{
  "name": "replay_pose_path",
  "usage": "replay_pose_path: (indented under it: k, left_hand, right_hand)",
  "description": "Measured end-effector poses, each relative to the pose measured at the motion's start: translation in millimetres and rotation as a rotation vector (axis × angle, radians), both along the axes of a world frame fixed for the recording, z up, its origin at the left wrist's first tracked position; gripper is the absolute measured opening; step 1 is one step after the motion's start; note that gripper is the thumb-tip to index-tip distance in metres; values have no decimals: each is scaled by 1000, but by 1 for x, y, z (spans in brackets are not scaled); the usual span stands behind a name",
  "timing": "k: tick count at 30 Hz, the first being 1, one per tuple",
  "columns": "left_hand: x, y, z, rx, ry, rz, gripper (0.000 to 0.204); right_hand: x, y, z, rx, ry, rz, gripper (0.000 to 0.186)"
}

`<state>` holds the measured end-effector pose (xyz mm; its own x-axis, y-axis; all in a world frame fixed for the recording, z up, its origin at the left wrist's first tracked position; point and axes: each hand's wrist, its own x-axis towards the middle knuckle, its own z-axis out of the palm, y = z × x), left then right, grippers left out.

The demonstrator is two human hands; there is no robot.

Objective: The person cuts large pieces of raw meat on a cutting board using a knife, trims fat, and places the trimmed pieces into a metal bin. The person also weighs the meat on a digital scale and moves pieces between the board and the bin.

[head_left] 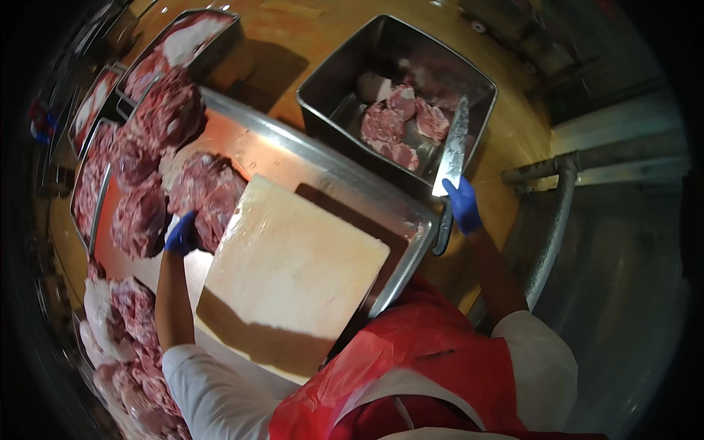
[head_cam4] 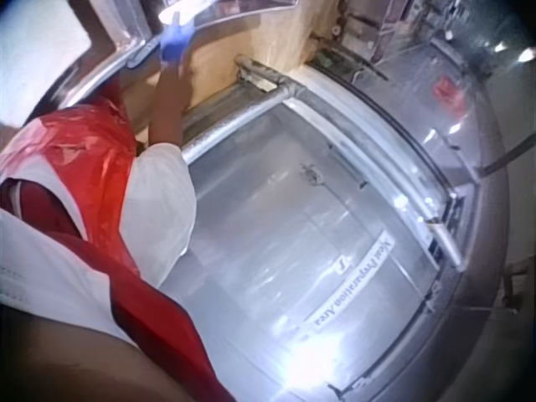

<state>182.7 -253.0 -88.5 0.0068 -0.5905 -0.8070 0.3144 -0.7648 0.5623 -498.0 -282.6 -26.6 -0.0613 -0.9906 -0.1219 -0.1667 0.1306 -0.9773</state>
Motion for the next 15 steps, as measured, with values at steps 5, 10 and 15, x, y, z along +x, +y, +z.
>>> replay_pose_path:
  k: [5,10,15]
  left_hand:
    - [-15,-3,7,-5,-389,-234,37]
    - [27,-26,2,-36,-453,18,30]
    - [-56,-108,23,-263,-893,90,33]
  right_hand:
    - [-31,18,-19,190,69,-158,24]
    - [-71,28,-44,248,-19,-113,23]
    - [-124,22,-52,258,-80,-155,26]
